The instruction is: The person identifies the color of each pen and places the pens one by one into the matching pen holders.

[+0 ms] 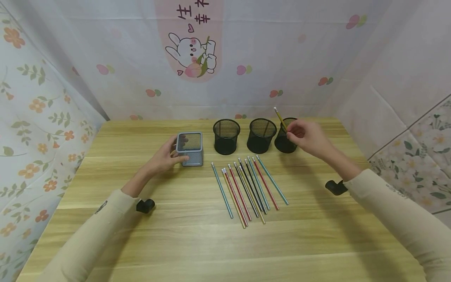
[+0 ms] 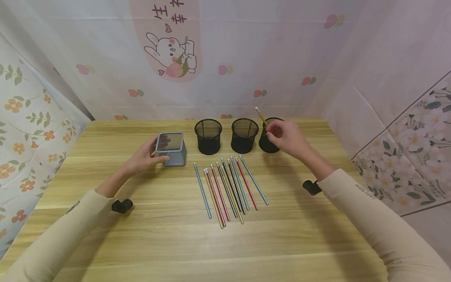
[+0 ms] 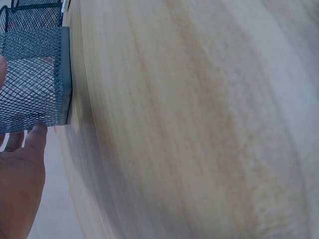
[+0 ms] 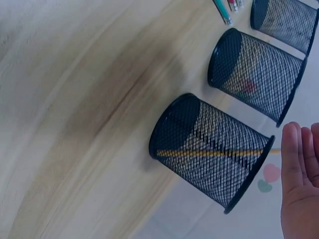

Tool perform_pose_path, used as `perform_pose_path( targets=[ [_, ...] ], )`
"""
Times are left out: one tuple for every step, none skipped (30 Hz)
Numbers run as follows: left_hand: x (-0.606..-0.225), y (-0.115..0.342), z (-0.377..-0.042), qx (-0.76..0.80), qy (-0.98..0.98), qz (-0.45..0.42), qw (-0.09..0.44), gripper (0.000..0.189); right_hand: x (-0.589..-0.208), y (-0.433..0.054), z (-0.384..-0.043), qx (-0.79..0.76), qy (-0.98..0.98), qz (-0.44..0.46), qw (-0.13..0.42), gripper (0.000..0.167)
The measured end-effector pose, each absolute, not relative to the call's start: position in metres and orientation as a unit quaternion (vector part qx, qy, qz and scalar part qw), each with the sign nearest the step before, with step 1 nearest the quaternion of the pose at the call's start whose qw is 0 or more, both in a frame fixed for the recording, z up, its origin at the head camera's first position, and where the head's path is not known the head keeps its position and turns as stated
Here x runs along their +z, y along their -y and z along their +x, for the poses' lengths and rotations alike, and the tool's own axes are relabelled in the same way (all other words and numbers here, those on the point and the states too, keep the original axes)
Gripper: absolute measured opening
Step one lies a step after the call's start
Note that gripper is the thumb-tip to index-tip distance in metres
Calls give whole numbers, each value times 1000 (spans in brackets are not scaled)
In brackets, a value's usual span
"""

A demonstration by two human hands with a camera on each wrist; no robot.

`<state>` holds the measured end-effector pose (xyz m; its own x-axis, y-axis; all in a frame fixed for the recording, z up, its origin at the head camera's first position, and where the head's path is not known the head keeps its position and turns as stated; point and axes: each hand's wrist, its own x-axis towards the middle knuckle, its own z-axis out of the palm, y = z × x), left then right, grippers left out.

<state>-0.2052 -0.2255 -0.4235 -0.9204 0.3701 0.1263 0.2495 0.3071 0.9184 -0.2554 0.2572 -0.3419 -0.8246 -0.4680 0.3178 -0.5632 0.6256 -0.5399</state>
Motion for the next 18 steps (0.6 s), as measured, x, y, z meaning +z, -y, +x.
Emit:
perform_pose_path(
  targets=[
    [-424, 225, -205, 556, -806, 193, 54, 72, -343, -256, -255, 318, 900, 289, 73, 6],
    [-423, 225, -205, 557, -806, 193, 53, 72, -344, -256, -255, 315, 901, 290, 71, 6],
    [-423, 225, -205, 557, -806, 193, 53, 72, -345, -255, -254, 312, 902, 290, 67, 5],
    [-423, 225, -205, 557, -806, 193, 53, 72, -346, -254, -253, 309, 904, 290, 63, 5],
    [-423, 225, -205, 557, -806, 193, 53, 72, -348, -252, -253, 302, 905, 293, 61, 4],
    [-423, 225, -205, 557, -807, 192, 52, 72, -349, -251, -252, 301, 906, 294, 56, 5],
    [-424, 225, -206, 556, -807, 193, 51, 72, -351, -250, -251, 299, 906, 295, 50, 5],
    [-424, 225, -206, 556, -807, 193, 50, 72, -353, -249, -250, 298, 907, 294, 43, 5],
    [-424, 225, -206, 556, -807, 193, 50, 72, -354, -247, -249, 297, 908, 292, 35, 5],
    [-424, 225, -206, 556, -807, 193, 49, 72, -356, -246, -248, 296, 909, 292, 28, 6],
    [-424, 225, -206, 556, -807, 193, 49, 72, -357, -245, -246, 296, 910, 291, 21, 6],
    [-424, 225, -206, 555, -807, 193, 50, 72, -358, -243, -245, 299, 910, 288, 11, 6],
    [-424, 225, -206, 556, -807, 193, 50, 72, -359, -242, -244, 300, 910, 288, 4, 5],
    [-423, 225, -205, 556, -807, 192, 51, 72, -360, -240, -243, 302, 909, 286, -3, 5],
    [-423, 225, -205, 556, -807, 190, 51, 72, -361, -239, -243, 305, 909, 286, -9, 5],
    [-423, 225, -205, 556, -808, 189, 51, 72, -362, -237, -242, 306, 908, 286, -14, 5],
    [-423, 225, -205, 556, -808, 188, 52, 72, -363, -236, -242, 306, 908, 285, -21, 5],
    [-423, 225, -205, 554, -809, 189, 50, 72, -364, -235, -241, 306, 908, 284, -27, 5]
  ],
)
